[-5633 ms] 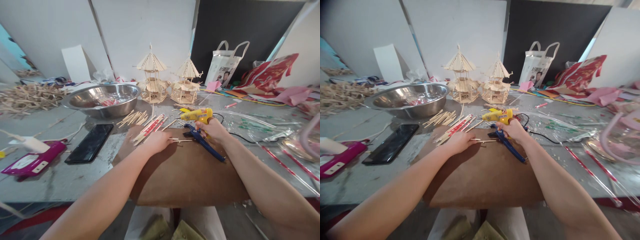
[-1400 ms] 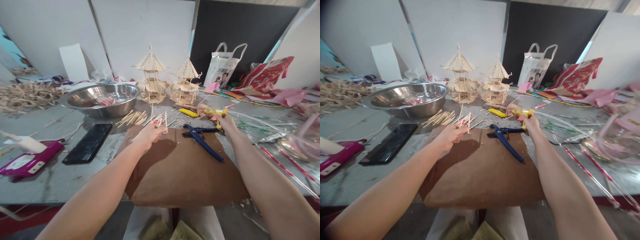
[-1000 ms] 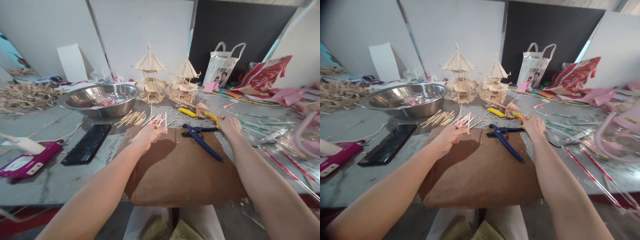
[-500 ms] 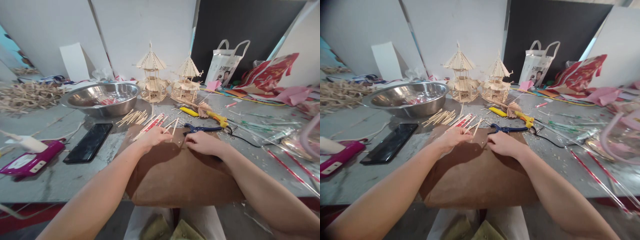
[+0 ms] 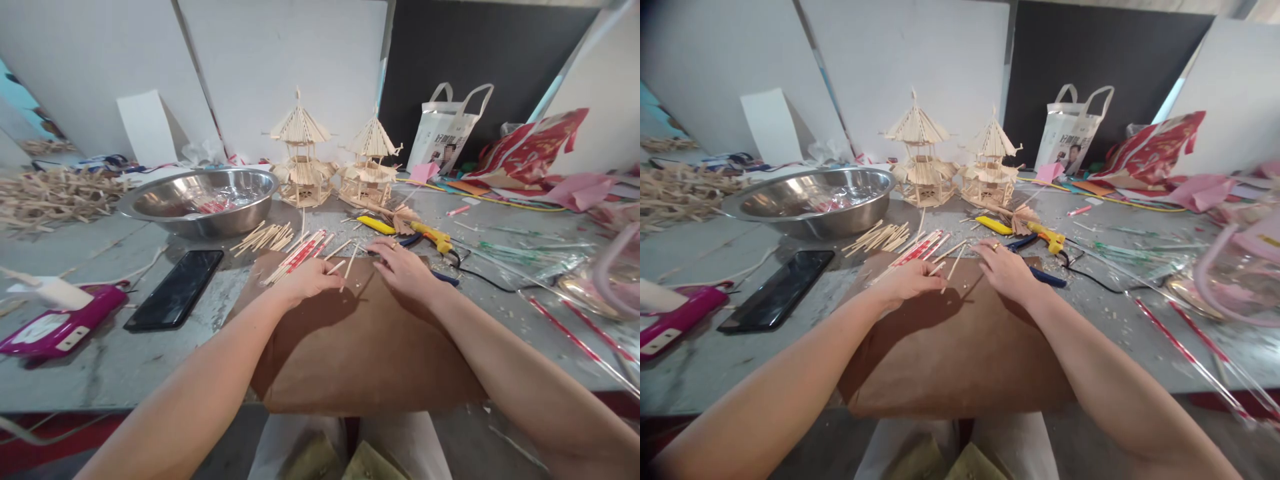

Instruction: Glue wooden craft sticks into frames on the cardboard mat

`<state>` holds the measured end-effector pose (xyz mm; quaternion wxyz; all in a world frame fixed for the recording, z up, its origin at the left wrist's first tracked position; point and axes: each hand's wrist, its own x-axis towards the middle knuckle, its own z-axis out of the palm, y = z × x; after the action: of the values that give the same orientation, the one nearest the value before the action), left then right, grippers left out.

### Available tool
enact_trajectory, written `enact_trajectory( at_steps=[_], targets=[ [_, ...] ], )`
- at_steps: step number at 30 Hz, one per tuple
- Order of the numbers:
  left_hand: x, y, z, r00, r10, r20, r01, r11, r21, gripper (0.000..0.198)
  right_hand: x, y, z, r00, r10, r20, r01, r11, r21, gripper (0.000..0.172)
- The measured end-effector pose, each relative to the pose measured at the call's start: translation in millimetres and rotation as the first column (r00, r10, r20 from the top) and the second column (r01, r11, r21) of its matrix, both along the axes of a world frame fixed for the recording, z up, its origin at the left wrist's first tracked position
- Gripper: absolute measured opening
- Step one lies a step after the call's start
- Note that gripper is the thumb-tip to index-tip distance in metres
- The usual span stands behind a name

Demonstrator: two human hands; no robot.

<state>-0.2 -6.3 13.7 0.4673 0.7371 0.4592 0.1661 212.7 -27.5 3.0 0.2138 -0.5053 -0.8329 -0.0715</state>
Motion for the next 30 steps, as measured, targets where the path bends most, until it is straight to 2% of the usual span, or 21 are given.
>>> enact_trajectory(
  at_steps=[3, 6, 9, 14, 16, 18, 22, 25, 27, 30],
  targets=[
    [-1, 1, -2.6, 0.998, -0.042, -0.039, 0.044, 0.998, 0.038, 0.025, -9, -7, 5.0, 0.991, 0.123, 0.059, -0.129, 0.986, 0.105, 0.033],
    [-1, 2, -4.7, 0.993, -0.08, -0.083, 0.085, 0.994, 0.064, 0.025, -14, -10, 6.8, 0.97, 0.21, 0.121, -0.226, 0.963, 0.148, 0.024],
    [0, 2, -4.9, 0.977, -0.136, -0.163, 0.148, 0.987, 0.065, 0.025, -17, -8, 4.1, 0.944, 0.289, 0.157, -0.308, 0.944, 0.115, 0.017],
    [2, 1, -3.1, 0.942, -0.185, -0.28, 0.203, 0.979, 0.034, 0.021, -24, -7, -0.7, 0.893, 0.384, 0.235, -0.396, 0.918, 0.003, 0.018],
    [2, 0, -1.5, 0.94, -0.212, -0.268, 0.226, 0.974, 0.024, 0.023, -25, -10, 1.0, 0.877, 0.404, 0.26, -0.408, 0.912, -0.042, 0.019],
    [2, -1, 0.6, 0.956, -0.222, -0.191, 0.225, 0.974, -0.007, 0.031, -22, -12, 5.2, 0.883, 0.395, 0.253, -0.38, 0.919, -0.109, 0.018],
    [0, -2, 2.4, 0.991, -0.13, -0.023, 0.128, 0.99, -0.052, 0.052, -2, -13, 16.0, 0.94, 0.304, 0.155, -0.238, 0.909, -0.342, 0.019],
    [1, 1, -2.0, 0.991, -0.105, -0.087, 0.117, 0.982, 0.148, 0.039, 11, -8, 18.9, 0.965, 0.218, 0.145, -0.131, 0.881, -0.455, 0.02],
    [1, 4, -6.9, 0.975, -0.089, -0.204, 0.153, 0.933, 0.327, 0.026, 15, -4, 17.3, 0.965, 0.211, 0.156, -0.11, 0.867, -0.487, 0.02],
    [2, 7, -13.8, 0.941, -0.074, -0.329, 0.228, 0.859, 0.459, 0.018, 13, 0, 13.5, 0.964, 0.223, 0.143, -0.128, 0.864, -0.487, 0.022]
  ],
)
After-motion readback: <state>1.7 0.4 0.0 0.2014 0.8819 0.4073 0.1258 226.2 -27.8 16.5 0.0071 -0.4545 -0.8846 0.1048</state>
